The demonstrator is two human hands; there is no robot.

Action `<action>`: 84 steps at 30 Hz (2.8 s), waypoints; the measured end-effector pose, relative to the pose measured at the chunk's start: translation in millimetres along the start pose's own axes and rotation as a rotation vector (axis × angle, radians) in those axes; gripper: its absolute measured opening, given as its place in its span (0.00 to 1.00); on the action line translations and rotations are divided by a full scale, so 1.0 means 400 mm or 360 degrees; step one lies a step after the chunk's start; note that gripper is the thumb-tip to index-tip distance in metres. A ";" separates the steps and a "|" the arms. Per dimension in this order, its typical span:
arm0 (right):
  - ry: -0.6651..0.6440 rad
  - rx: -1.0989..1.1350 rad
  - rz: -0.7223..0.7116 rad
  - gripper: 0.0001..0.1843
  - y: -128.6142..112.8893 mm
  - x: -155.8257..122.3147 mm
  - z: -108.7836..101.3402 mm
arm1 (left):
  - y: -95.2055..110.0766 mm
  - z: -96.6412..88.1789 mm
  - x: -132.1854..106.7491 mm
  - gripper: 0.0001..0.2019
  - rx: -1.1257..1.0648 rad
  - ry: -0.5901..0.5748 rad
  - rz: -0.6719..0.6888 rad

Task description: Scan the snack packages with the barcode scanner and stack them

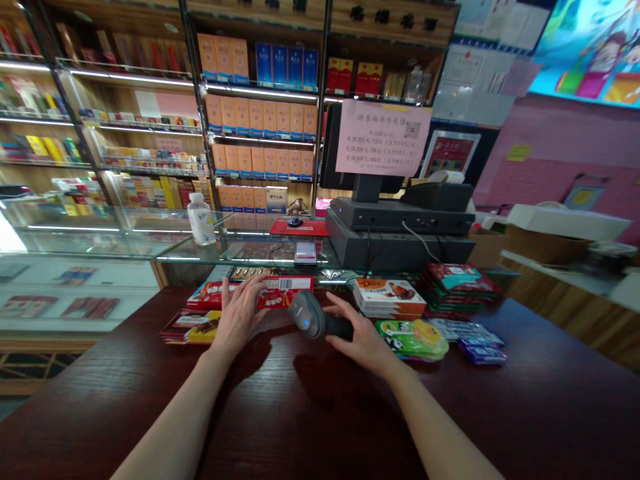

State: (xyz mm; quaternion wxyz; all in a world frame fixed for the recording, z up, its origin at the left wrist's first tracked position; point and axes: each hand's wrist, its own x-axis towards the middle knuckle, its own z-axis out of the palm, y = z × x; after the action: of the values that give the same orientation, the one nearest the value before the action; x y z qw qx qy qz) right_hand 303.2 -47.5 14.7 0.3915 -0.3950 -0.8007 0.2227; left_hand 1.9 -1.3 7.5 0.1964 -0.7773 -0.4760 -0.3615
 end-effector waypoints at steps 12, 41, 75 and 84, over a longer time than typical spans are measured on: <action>-0.0038 -0.0016 0.0014 0.46 -0.003 -0.001 0.000 | -0.014 0.012 -0.006 0.20 0.0030 0.0009 0.0022; 0.0311 0.0424 0.0444 0.26 0.037 0.018 0.038 | 0.013 -0.005 0.007 0.19 -0.0127 -0.0043 0.0133; 0.0436 0.0879 0.0421 0.33 0.046 0.044 0.087 | 0.051 0.057 0.014 0.27 -0.1098 -0.0048 -0.0685; 0.0447 0.0897 0.0437 0.27 0.022 0.064 0.094 | 0.063 0.028 0.036 0.23 -0.1273 0.0016 -0.1106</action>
State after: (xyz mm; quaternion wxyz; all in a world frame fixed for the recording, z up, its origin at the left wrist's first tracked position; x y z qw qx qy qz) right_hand 267.2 -23.5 -2.1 0.5580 -0.4023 -0.5853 0.4293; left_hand 32.3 2.8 11.7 -0.2446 -0.5861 -0.5295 -0.5624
